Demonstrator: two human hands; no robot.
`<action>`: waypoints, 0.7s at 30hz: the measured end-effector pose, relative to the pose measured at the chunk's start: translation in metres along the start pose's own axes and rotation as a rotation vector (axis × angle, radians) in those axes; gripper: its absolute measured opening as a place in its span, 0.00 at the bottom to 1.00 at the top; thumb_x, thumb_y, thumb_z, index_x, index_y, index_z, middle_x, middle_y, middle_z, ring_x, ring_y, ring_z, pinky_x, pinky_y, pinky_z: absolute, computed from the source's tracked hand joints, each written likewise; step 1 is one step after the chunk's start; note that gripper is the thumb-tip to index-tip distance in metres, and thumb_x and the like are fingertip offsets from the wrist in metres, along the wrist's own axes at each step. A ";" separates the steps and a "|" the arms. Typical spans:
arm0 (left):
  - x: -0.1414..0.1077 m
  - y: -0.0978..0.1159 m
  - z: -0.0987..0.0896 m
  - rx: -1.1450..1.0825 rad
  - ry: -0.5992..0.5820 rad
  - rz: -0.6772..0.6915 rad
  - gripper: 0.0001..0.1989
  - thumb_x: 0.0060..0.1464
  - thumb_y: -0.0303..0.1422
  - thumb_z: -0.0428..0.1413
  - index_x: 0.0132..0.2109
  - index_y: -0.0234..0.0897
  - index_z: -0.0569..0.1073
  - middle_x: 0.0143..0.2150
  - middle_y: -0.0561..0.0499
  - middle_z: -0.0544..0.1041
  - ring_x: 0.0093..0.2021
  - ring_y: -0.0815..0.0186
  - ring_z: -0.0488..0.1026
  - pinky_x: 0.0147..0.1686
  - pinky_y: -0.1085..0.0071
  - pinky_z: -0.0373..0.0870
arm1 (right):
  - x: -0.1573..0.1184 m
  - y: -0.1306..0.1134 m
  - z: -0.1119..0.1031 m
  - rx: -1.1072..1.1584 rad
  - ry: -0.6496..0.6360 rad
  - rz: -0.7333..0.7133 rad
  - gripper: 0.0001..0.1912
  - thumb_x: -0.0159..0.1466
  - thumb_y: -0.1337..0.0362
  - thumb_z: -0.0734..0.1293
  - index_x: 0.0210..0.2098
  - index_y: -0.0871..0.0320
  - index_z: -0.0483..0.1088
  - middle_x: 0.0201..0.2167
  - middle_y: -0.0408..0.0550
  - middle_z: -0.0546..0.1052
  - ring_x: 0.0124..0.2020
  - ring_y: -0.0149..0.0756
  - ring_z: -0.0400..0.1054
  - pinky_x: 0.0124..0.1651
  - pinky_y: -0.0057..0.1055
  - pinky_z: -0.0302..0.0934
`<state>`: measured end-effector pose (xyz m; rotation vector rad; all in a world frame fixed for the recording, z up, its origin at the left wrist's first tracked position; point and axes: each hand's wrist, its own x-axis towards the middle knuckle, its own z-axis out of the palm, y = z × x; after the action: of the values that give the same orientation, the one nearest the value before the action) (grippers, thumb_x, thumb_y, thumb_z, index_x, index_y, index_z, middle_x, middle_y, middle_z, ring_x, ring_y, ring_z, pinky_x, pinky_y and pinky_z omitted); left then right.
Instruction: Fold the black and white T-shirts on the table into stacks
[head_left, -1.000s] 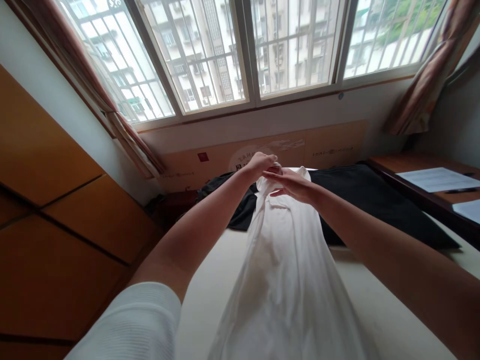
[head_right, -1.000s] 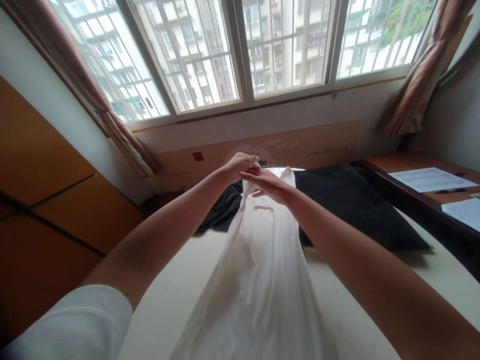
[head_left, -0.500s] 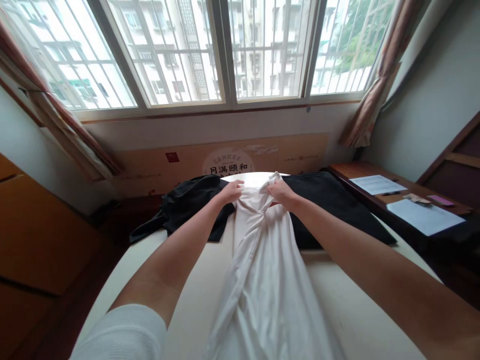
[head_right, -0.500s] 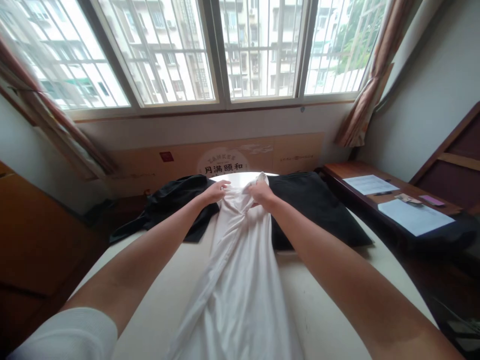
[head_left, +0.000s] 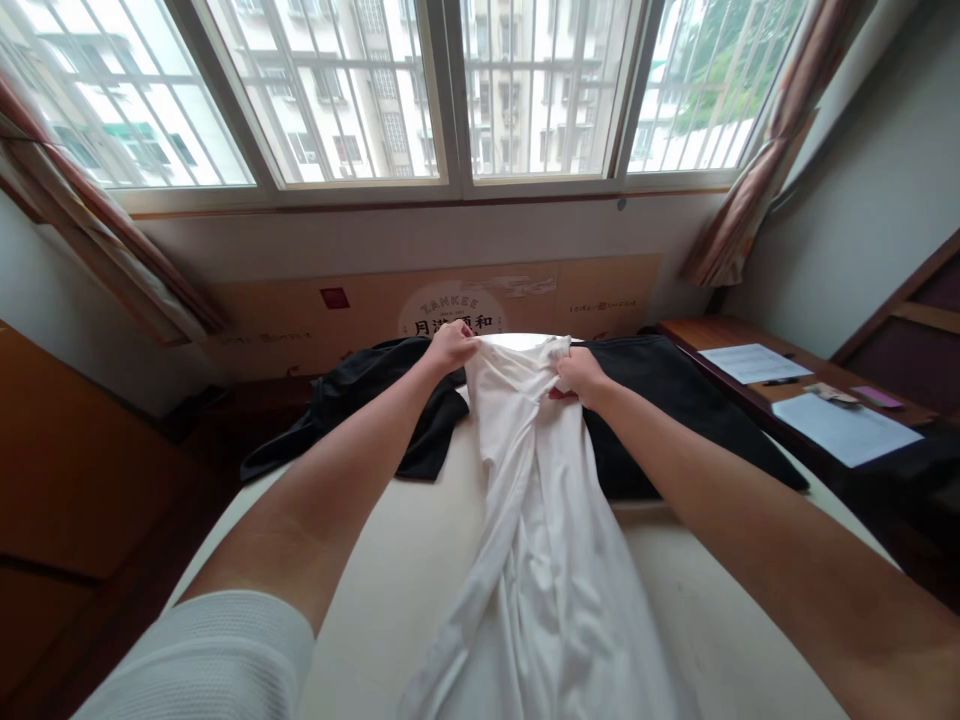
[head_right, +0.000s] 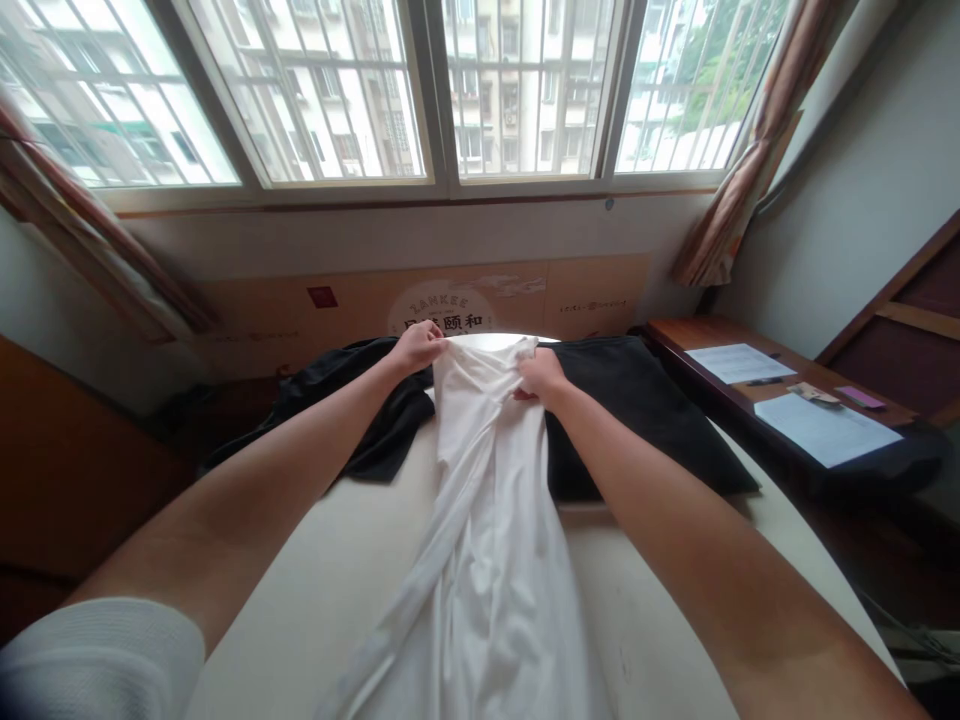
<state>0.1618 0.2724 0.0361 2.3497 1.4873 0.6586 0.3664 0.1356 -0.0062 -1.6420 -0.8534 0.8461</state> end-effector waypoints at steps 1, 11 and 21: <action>-0.003 0.006 0.003 0.027 -0.001 -0.001 0.15 0.55 0.34 0.60 0.49 0.34 0.75 0.52 0.40 0.78 0.53 0.54 0.74 0.46 0.69 0.68 | 0.002 0.004 -0.002 -0.015 0.034 -0.012 0.06 0.61 0.73 0.67 0.37 0.60 0.75 0.21 0.44 0.74 0.17 0.34 0.69 0.20 0.28 0.67; -0.145 0.042 0.021 0.186 -0.176 0.032 0.16 0.68 0.43 0.52 0.52 0.35 0.70 0.52 0.37 0.79 0.50 0.50 0.78 0.45 0.62 0.69 | 0.014 0.040 -0.014 -0.084 0.106 -0.192 0.08 0.63 0.66 0.72 0.42 0.59 0.79 0.31 0.45 0.80 0.17 0.26 0.62 0.16 0.23 0.58; -0.380 0.026 -0.064 0.172 -0.452 0.091 0.17 0.59 0.48 0.58 0.30 0.42 0.68 0.31 0.49 0.77 0.35 0.57 0.75 0.48 0.62 0.73 | 0.020 0.045 -0.015 -0.149 0.103 -0.208 0.10 0.63 0.65 0.72 0.43 0.61 0.81 0.36 0.51 0.82 0.15 0.30 0.66 0.17 0.27 0.60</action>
<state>0.0103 -0.0824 0.0168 2.4842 1.2790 0.0044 0.3944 0.1370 -0.0489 -1.6756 -1.0141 0.5608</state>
